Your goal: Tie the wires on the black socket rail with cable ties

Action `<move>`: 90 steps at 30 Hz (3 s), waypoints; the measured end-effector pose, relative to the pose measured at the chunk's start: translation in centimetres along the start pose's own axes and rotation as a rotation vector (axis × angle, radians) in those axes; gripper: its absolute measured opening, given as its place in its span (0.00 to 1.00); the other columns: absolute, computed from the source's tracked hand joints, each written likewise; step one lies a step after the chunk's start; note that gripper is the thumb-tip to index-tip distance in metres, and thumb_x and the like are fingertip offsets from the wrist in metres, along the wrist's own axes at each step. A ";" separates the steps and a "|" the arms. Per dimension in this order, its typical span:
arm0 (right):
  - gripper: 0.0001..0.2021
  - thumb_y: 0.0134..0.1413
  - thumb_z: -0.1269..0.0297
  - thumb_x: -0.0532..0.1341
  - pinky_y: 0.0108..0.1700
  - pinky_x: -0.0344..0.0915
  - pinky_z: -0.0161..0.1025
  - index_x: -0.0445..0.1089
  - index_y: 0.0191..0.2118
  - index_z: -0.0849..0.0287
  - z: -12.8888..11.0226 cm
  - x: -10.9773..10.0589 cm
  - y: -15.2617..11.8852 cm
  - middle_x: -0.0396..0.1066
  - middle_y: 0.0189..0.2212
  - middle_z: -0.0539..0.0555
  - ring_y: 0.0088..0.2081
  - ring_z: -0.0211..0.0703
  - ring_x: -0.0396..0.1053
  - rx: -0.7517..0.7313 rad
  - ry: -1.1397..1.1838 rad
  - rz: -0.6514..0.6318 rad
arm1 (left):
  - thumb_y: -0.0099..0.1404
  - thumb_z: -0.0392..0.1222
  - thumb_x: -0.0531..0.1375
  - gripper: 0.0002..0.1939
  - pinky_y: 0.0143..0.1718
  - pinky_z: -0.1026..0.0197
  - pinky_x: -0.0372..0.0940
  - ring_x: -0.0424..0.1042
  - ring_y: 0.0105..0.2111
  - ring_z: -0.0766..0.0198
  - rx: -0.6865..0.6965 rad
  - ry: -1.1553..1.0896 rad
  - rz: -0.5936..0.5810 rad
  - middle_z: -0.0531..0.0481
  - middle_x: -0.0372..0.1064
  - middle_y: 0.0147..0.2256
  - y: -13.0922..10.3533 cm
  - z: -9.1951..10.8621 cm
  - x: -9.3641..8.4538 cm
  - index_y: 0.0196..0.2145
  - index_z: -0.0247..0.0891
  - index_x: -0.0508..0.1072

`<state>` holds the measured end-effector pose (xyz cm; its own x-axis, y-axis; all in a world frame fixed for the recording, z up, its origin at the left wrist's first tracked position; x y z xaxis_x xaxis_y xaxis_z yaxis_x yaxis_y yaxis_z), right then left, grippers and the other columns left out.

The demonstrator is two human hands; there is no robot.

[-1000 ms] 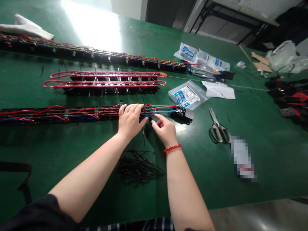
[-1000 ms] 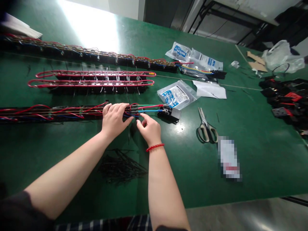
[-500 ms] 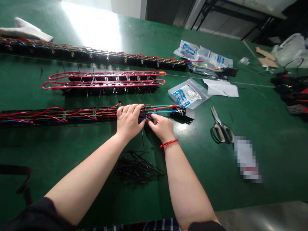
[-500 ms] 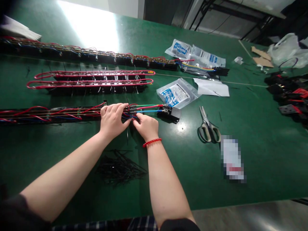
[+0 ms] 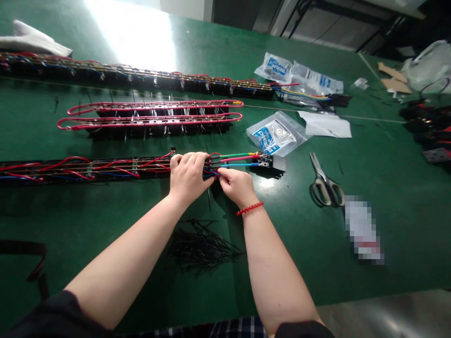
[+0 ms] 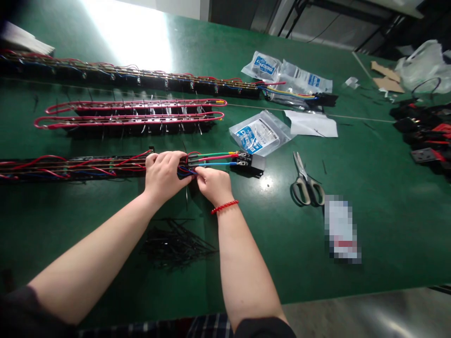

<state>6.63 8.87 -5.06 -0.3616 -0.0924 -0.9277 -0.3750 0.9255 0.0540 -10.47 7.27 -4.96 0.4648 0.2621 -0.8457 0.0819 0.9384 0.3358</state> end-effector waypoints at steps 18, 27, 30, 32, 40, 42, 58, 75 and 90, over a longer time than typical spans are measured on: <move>0.14 0.54 0.69 0.54 0.38 0.69 0.39 0.78 0.30 0.56 1.1 -0.4 -0.9 0.79 0.29 0.52 0.33 0.45 0.75 0.242 0.360 0.341 | 0.62 0.47 0.66 0.18 0.53 0.44 0.55 0.72 0.48 0.47 -0.012 0.026 0.063 0.46 0.78 0.47 0.0 -0.3 0.5 0.50 0.48 0.71; 0.13 0.62 0.62 0.56 0.51 0.64 0.45 0.78 0.41 0.58 0.6 0.0 -0.7 0.79 0.38 0.58 0.44 0.51 0.71 0.063 0.033 0.237 | 0.61 0.49 0.67 0.20 0.53 0.44 0.54 0.72 0.48 0.46 -0.025 0.023 0.047 0.45 0.77 0.48 0.1 -0.3 0.3 0.50 0.47 0.71; 0.13 0.62 0.62 0.56 0.55 0.60 0.47 0.76 0.46 0.59 0.5 0.2 -0.4 0.79 0.42 0.58 0.49 0.53 0.70 0.009 -0.019 0.125 | 0.61 0.51 0.67 0.20 0.53 0.44 0.54 0.72 0.48 0.47 -0.036 0.015 0.048 0.45 0.77 0.47 0.1 -0.4 0.3 0.50 0.48 0.71; 0.16 0.63 0.63 0.55 0.59 0.55 0.50 0.73 0.52 0.60 0.3 0.3 -0.4 0.78 0.48 0.60 0.52 0.54 0.70 -0.020 -0.046 0.061 | 0.60 0.52 0.68 0.22 0.54 0.44 0.53 0.71 0.49 0.47 -0.040 0.010 0.035 0.45 0.77 0.47 0.1 -0.4 0.3 0.50 0.48 0.70; 0.18 0.65 0.60 0.56 0.63 0.52 0.52 0.70 0.57 0.60 0.2 0.6 -0.4 0.75 0.54 0.62 0.57 0.55 0.69 -0.082 -0.013 -0.010 | 0.63 0.45 0.62 0.26 0.56 0.43 0.51 0.70 0.53 0.47 -0.040 0.049 -0.041 0.45 0.77 0.50 0.1 0.3 -0.2 0.59 0.47 0.67; 0.17 0.66 0.62 0.56 0.63 0.53 0.51 0.71 0.56 0.60 0.4 0.7 -0.4 0.76 0.52 0.61 0.56 0.54 0.70 -0.081 0.015 0.024 | 0.63 0.43 0.61 0.28 0.55 0.43 0.51 0.70 0.53 0.47 -0.030 0.047 -0.033 0.45 0.77 0.51 0.0 0.4 -0.4 0.61 0.48 0.66; 0.12 0.60 0.69 0.59 0.56 0.63 0.48 0.77 0.47 0.58 0.3 0.5 -0.2 0.80 0.44 0.57 0.49 0.52 0.72 -0.077 0.066 0.177 | 0.66 0.47 0.63 0.17 0.52 0.43 0.52 0.71 0.49 0.47 0.069 0.049 0.068 0.46 0.78 0.48 -0.3 0.1 -0.2 0.52 0.48 0.74; 0.06 0.56 0.62 0.64 0.46 0.61 0.44 0.76 0.33 0.57 -0.1 0.5 -0.1 0.76 0.31 0.54 0.40 0.50 0.69 0.094 0.019 0.175 | 0.65 0.47 0.63 0.18 0.54 0.42 0.53 0.71 0.52 0.47 0.012 0.019 0.022 0.48 0.78 0.49 -0.1 0.1 0.0 0.52 0.50 0.74; 0.08 0.60 0.64 0.62 0.49 0.62 0.44 0.80 0.39 0.52 0.5 0.6 0.2 0.79 0.39 0.53 0.46 0.50 0.71 0.040 0.121 0.123 | 0.61 0.40 0.59 0.25 0.58 0.43 0.54 0.71 0.54 0.48 0.063 0.008 -0.005 0.47 0.74 0.55 0.0 0.2 -0.1 0.57 0.48 0.70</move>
<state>6.76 9.21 -5.74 -0.5041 -0.0187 -0.8634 -0.2877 0.9463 0.1475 -10.32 7.21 -4.72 0.4569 0.2595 -0.8508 0.1401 0.9236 0.3569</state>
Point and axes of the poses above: each hand's wrist, its own y-axis towards the middle knuckle, its own x-axis out of the palm, z = x × y, the point moved 1 cm from there along y, towards the middle knuckle
